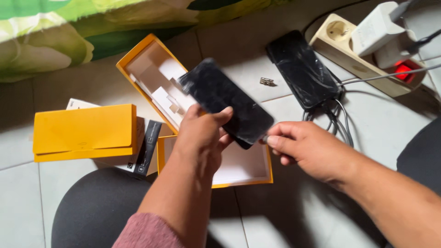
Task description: The person unboxes two smartphones from yellow packaging, removes protective plastic films, and connects each device to a charger. The phones are handled one at a time, and the charger is plugged into a power strip.
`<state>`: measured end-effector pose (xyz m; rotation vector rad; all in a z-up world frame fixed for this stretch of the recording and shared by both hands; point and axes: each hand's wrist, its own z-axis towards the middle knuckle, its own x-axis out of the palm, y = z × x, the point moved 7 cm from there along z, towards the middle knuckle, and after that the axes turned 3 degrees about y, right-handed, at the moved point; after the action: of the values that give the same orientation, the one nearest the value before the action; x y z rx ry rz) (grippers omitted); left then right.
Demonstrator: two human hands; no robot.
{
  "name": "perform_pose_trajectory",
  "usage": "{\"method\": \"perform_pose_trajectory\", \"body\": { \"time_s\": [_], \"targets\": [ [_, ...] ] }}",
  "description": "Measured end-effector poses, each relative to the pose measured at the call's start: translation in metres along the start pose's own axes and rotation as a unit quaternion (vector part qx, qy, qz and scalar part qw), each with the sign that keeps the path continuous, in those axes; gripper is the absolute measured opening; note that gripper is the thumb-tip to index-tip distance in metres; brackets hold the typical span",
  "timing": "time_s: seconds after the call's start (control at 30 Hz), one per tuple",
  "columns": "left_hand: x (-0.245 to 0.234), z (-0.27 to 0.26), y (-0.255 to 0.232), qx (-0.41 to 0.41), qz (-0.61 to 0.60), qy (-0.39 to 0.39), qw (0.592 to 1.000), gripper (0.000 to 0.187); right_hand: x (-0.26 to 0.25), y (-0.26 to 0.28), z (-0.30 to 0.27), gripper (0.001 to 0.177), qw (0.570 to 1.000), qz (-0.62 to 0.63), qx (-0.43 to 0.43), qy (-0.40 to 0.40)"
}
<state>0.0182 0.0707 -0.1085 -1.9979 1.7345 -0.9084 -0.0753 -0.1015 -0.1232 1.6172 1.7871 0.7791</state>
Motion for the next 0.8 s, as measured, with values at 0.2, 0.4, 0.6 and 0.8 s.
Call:
{"method": "perform_pose_trajectory", "body": {
  "time_s": [0.2,0.4,0.6,0.8],
  "targets": [
    [0.057,0.038,0.009,-0.005,0.026,0.077,0.997,0.023,-0.049,-0.014,0.001,0.020,0.997,0.036,0.036,-0.066],
    [0.060,0.077,0.032,-0.069,0.030,0.036,0.997,0.015,-0.063,-0.023,0.018,0.021,0.994,0.001,0.065,-0.084],
    [0.062,0.102,0.038,-0.104,-0.003,0.022,0.994,0.018,-0.062,-0.021,0.034,0.018,0.987,-0.023,0.039,-0.151],
    [0.050,0.099,0.031,-0.107,0.049,-0.061,0.991,0.019,-0.061,-0.009,0.026,0.028,0.966,-0.122,0.005,-0.229]
  ]
}}
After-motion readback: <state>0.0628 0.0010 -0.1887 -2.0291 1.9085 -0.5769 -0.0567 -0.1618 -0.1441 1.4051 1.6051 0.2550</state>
